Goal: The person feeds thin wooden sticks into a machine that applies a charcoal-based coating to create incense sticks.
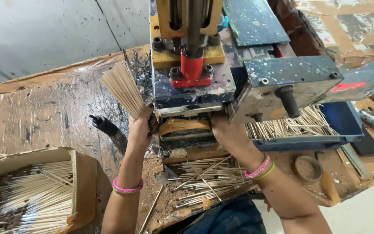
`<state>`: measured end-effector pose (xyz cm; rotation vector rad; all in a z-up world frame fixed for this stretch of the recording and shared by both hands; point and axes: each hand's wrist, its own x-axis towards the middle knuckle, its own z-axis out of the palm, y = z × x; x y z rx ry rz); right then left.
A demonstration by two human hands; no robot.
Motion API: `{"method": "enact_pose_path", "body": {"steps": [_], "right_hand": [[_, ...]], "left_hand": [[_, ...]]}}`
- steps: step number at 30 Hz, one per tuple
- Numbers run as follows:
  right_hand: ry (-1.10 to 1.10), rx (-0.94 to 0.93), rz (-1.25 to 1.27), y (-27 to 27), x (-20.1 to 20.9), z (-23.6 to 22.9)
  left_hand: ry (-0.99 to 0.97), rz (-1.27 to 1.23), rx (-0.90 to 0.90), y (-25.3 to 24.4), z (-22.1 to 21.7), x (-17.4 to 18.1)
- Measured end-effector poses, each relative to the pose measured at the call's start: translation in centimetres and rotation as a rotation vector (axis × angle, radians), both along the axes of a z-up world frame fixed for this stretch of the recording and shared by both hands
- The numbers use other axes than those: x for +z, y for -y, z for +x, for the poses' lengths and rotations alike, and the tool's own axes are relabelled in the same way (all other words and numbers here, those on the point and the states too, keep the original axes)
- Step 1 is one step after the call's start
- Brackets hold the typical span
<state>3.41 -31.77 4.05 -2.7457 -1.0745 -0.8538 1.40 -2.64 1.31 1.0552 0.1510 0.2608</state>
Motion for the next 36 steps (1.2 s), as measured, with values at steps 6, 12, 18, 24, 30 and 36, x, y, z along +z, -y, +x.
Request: {"method": "enact_pose_path", "body": {"steps": [6, 12, 18, 24, 30, 36], "right_hand": [[-0.063, 0.317, 0.117, 0.2, 3.7, -1.2], [-0.085, 0.086, 0.252, 2.5, 2.2, -3.3], [-0.011, -0.222, 0.568, 13.5, -5.2, -5.6], [-0.489, -0.022, 0.842, 8.5, -5.6, -7.8], [-0.935, 0.569, 1.087, 3.0, -0.8, -5.7], [-0.849, 0.192, 0.609, -1.3, 1.9, -1.0]], "left_hand": [[0.190, 0.274, 0.147, -0.4, -1.9, -3.9], [0.165, 0.309, 0.227, 0.5, -8.8, -1.5], [0.196, 0.482, 0.315, -4.7, -14.0, -11.2], [0.254, 0.626, -0.100, 0.4, -13.4, -7.7], [0.228, 0.850, -0.302, 0.1, -10.3, -1.7], [0.227, 0.511, 0.034, -2.5, -3.7, -0.8]]}}
